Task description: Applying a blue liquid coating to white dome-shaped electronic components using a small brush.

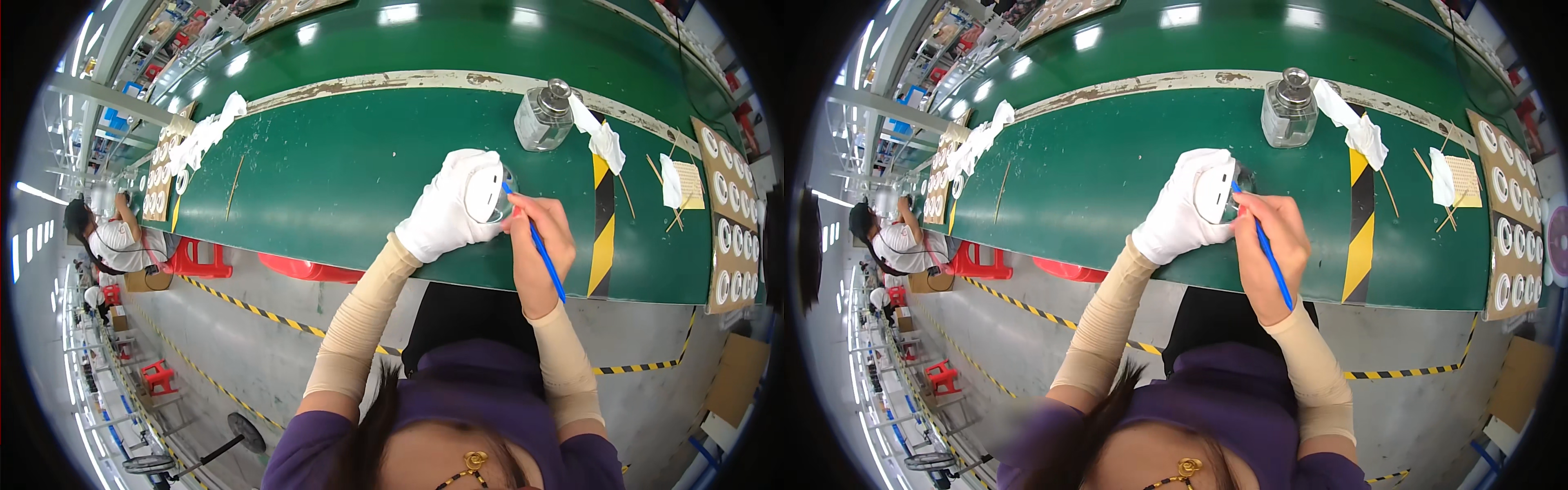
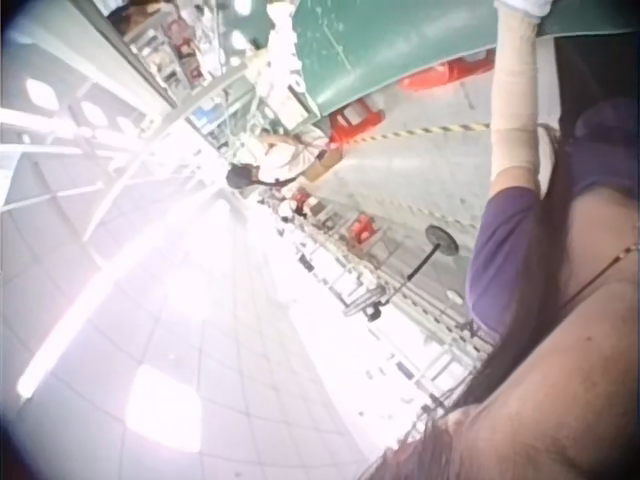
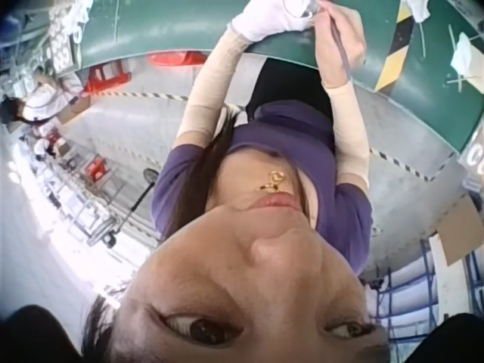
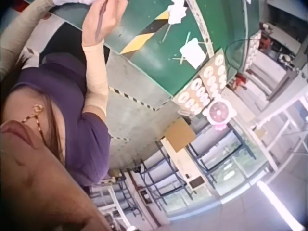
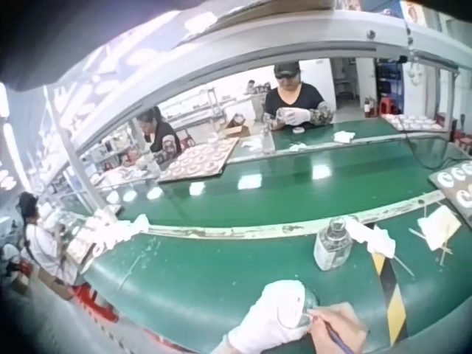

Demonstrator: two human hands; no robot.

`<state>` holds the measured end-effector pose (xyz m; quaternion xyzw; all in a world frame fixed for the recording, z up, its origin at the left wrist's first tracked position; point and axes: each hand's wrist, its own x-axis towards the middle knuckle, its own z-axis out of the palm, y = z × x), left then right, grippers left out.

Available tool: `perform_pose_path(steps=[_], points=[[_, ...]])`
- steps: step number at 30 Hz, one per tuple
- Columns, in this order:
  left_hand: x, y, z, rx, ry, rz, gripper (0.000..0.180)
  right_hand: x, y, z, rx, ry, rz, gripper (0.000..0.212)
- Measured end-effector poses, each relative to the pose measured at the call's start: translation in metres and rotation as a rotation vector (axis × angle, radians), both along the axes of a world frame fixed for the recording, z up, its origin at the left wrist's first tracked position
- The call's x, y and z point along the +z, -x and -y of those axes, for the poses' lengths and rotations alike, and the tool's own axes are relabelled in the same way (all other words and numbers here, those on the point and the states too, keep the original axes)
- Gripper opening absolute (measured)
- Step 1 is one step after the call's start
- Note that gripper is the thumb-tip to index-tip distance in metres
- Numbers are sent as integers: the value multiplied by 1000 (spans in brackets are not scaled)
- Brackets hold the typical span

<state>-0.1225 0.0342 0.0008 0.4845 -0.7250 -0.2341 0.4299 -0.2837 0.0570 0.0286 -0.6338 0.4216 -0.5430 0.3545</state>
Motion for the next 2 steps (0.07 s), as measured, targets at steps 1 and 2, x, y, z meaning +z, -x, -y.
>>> perform_pose_path(steps=[1,2], points=[[6,-1,0,-4,-95,46,82,-2,1,3,4,51,-40,20],[18,-2,-1,-4,-190,92,82,-2,3,4,23,80,-57,21]])
